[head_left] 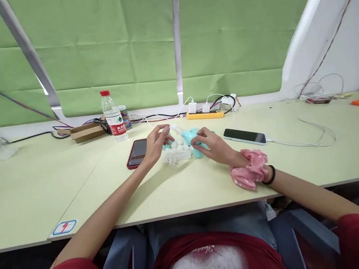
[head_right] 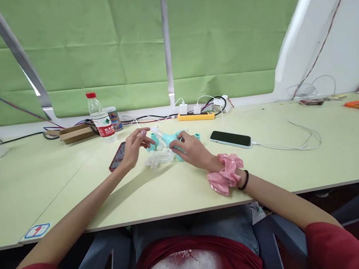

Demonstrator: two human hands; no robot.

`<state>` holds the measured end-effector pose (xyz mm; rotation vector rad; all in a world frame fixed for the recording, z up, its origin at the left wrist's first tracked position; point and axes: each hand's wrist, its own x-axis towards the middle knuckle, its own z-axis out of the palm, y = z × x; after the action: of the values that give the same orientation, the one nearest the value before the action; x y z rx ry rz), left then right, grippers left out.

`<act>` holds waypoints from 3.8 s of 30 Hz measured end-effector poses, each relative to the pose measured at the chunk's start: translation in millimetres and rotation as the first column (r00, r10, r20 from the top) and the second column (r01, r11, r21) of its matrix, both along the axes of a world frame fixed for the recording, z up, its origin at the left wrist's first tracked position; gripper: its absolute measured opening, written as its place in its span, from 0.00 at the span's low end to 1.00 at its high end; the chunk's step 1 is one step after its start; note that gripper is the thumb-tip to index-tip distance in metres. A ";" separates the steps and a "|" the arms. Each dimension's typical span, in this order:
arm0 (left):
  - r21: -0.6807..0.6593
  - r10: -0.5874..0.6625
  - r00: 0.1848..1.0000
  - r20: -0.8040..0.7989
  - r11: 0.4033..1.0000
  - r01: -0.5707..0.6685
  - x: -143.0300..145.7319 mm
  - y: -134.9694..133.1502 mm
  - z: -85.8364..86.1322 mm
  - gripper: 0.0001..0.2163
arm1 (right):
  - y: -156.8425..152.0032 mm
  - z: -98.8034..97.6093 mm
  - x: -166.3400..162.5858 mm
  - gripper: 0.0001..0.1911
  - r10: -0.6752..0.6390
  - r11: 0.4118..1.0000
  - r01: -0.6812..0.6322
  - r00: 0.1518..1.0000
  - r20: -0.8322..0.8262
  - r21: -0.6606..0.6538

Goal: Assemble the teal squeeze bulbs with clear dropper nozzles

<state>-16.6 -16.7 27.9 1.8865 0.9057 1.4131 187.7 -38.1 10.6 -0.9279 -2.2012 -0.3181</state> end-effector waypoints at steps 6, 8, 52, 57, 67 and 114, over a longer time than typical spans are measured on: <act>-0.241 -0.114 0.958 0.263 0.954 0.180 -0.7 5.4 -0.5 0.16 | -10.1 -6.0 -3.9 0.07 0.013 0.999 -0.012 0.999 -0.033 0.033; -0.293 -0.194 0.946 0.259 0.918 0.268 -2.0 6.8 -0.9 0.15 | -8.6 -8.6 -4.1 0.06 0.033 0.999 -0.033 0.999 -0.030 0.020; 0.462 0.346 0.583 -0.735 0.885 0.057 5.6 16.5 -47.0 0.12 | -22.2 -21.4 -29.5 0.12 0.064 0.968 -0.159 0.904 -0.422 -0.194; 0.496 0.384 0.600 -0.702 0.868 0.025 6.9 9.9 -43.3 0.11 | -25.3 -21.9 -39.5 0.13 0.082 0.796 -0.444 0.752 -0.653 -0.411; -0.041 -0.144 0.980 -0.138 0.989 0.140 18.1 -14.2 -23.0 0.10 | -16.8 -26.2 -35.1 0.15 0.000 0.615 -0.645 0.576 -0.818 -0.454; -0.503 -0.288 0.853 0.436 0.708 0.496 16.2 -2.7 -31.2 0.09 | -22.6 -31.6 -32.9 0.11 0.105 0.863 -0.362 0.811 -0.575 -0.353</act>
<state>-0.4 -19.4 -3.3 1.2100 0.6209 0.9657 154.8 -60.7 -21.0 -0.8236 -1.8396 0.5498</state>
